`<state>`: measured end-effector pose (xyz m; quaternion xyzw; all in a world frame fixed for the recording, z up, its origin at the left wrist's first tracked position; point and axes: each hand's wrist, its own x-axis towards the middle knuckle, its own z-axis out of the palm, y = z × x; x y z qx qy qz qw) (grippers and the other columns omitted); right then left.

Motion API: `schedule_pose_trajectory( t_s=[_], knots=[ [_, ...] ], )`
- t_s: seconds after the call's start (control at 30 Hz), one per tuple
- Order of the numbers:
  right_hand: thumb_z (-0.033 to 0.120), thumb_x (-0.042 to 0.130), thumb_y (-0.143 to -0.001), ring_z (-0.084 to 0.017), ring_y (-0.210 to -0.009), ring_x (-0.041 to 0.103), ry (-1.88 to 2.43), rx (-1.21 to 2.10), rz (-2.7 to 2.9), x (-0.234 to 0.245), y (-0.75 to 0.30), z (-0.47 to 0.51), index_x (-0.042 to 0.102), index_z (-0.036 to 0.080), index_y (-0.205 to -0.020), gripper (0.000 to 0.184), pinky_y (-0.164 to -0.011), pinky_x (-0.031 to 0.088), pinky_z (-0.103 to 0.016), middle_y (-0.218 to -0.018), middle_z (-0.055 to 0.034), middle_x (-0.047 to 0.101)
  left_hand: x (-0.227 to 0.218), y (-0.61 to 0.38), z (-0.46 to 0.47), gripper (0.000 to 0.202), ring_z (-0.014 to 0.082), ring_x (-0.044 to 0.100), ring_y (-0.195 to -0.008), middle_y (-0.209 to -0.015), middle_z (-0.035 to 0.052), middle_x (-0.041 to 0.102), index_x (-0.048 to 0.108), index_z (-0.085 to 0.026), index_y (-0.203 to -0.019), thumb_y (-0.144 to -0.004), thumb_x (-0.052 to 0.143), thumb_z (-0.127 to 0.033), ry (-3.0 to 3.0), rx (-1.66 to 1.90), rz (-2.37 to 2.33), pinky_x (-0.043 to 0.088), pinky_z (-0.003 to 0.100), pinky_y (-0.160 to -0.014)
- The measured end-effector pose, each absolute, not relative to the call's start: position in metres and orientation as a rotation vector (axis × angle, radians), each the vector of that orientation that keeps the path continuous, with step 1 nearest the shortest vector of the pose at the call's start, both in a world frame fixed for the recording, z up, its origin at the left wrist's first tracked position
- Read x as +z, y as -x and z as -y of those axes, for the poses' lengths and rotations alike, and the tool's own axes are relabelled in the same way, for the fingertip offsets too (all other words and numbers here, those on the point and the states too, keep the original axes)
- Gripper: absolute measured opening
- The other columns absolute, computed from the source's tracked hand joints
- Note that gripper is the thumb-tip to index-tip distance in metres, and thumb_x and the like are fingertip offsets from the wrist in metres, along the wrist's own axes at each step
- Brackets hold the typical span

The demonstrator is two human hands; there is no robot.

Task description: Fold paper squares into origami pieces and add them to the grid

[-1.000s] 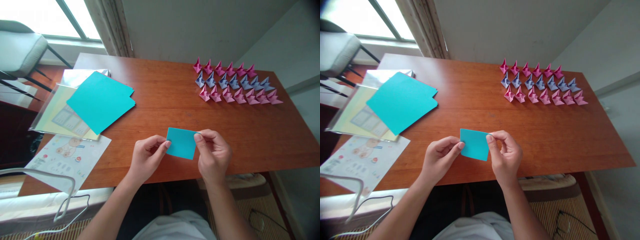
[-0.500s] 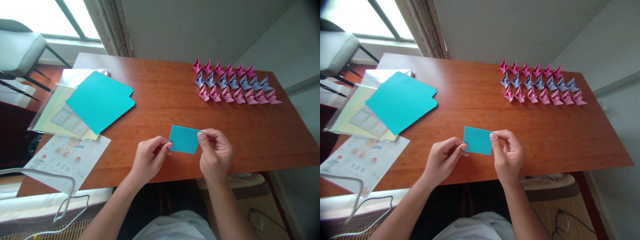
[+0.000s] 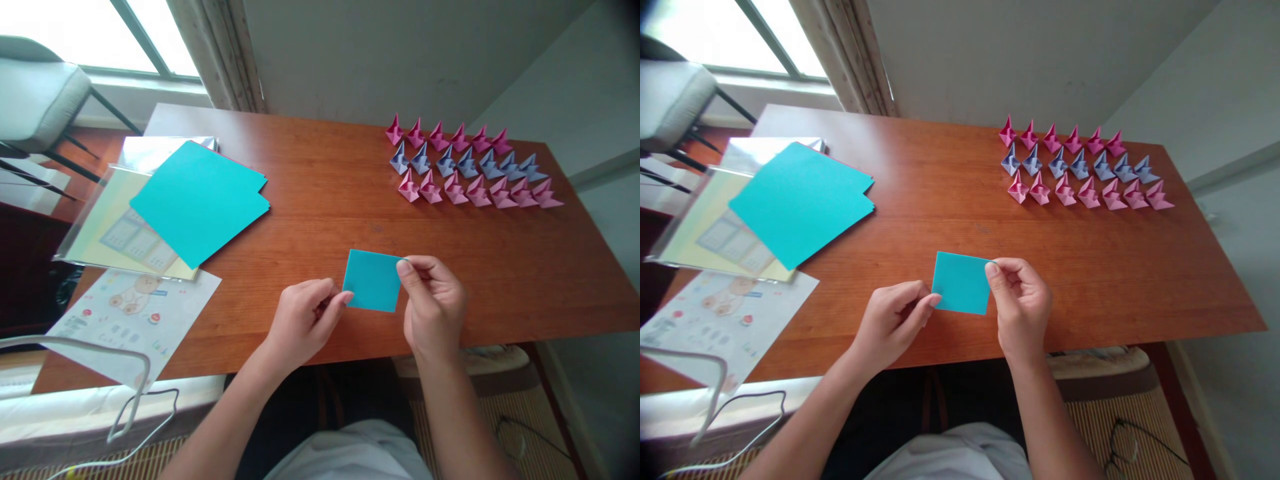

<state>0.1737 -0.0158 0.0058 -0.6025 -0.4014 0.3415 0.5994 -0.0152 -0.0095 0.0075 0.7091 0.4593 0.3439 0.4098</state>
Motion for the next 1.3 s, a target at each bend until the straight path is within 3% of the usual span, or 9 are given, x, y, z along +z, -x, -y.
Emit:
schedule_pose_trajectory(
  t_s=[0.2,0.3,0.4,0.57,0.77,1.13,1.3],
  knots=[
    [0.041,0.080,-0.083,-0.014,-0.070,0.060,1.402,1.088,0.865,0.001,-0.178,0.017,0.070,0.021,-0.085,0.022,-0.064,0.049,-0.027,-0.077,-0.0004,0.067,0.011,0.018,0.010,0.037,0.0126,0.054,-0.062,-0.069,0.0015,0.061,0.061,-0.018,-0.075,-0.103,0.051,-0.040,-1.474,0.957,-1.087,0.040,0.025,-0.060],
    [0.041,0.080,-0.083,-0.014,-0.071,0.061,1.390,1.160,0.917,-0.001,-0.176,0.020,0.071,0.022,-0.085,0.021,-0.063,0.051,-0.026,-0.078,-0.0007,0.069,0.007,0.018,0.010,0.021,0.0136,0.056,-0.067,-0.079,0.0023,0.063,0.066,-0.018,-0.100,-0.098,0.062,-0.038,-1.299,1.019,-1.086,0.044,0.024,-0.060],
    [0.042,0.079,-0.084,-0.015,-0.073,0.063,1.388,1.191,0.968,-0.001,-0.175,0.021,0.072,0.022,-0.086,0.021,-0.064,0.053,-0.027,-0.080,-0.0012,0.070,0.002,0.018,0.011,0.026,0.0128,0.053,-0.065,-0.078,0.0009,0.060,0.066,-0.021,-0.118,-0.095,0.067,-0.034,-1.264,1.045,-1.068,0.043,0.023,-0.058],
    [0.042,0.078,-0.085,-0.015,-0.075,0.064,1.357,1.223,0.981,0.002,-0.177,0.021,0.072,0.023,-0.087,0.020,-0.067,0.053,-0.026,-0.081,-0.0002,0.070,-0.003,0.020,0.012,0.022,0.0138,0.054,-0.067,-0.078,0.0025,0.062,0.071,-0.022,-0.114,-0.095,0.067,-0.032,-1.278,1.037,-1.076,0.044,0.024,-0.058],
    [0.047,0.065,-0.095,-0.015,-0.076,0.062,1.276,1.303,1.001,0.002,-0.180,0.022,0.072,0.022,-0.087,0.027,-0.070,0.049,-0.027,-0.080,-0.0004,0.067,0.000,0.020,0.011,0.022,0.0131,0.054,-0.067,-0.079,0.0027,0.065,0.071,-0.022,-0.115,-0.094,0.069,-0.030,-1.179,1.055,-1.039,0.041,0.023,-0.057],
    [0.050,0.062,-0.097,-0.017,-0.075,0.059,1.306,1.325,1.028,0.000,-0.181,0.023,0.069,0.021,-0.081,0.033,-0.070,0.048,-0.029,-0.077,-0.0011,0.064,0.002,0.021,0.011,0.024,0.0155,0.061,-0.072,-0.089,0.0075,0.072,0.074,-0.019,-0.114,-0.093,0.070,-0.031,-1.171,1.070,-1.038,0.046,0.024,-0.059],
    [0.043,0.065,-0.096,-0.014,-0.073,0.057,1.251,1.365,0.985,0.004,-0.182,0.023,0.070,0.022,-0.086,0.024,-0.067,0.045,-0.025,-0.078,0.0009,0.064,0.001,0.021,0.011,0.021,0.0139,0.061,-0.072,-0.088,0.0059,0.072,0.075,-0.022,-0.113,-0.094,0.070,-0.028,-1.174,1.072,-1.016,0.045,0.023,-0.059]
  ],
)
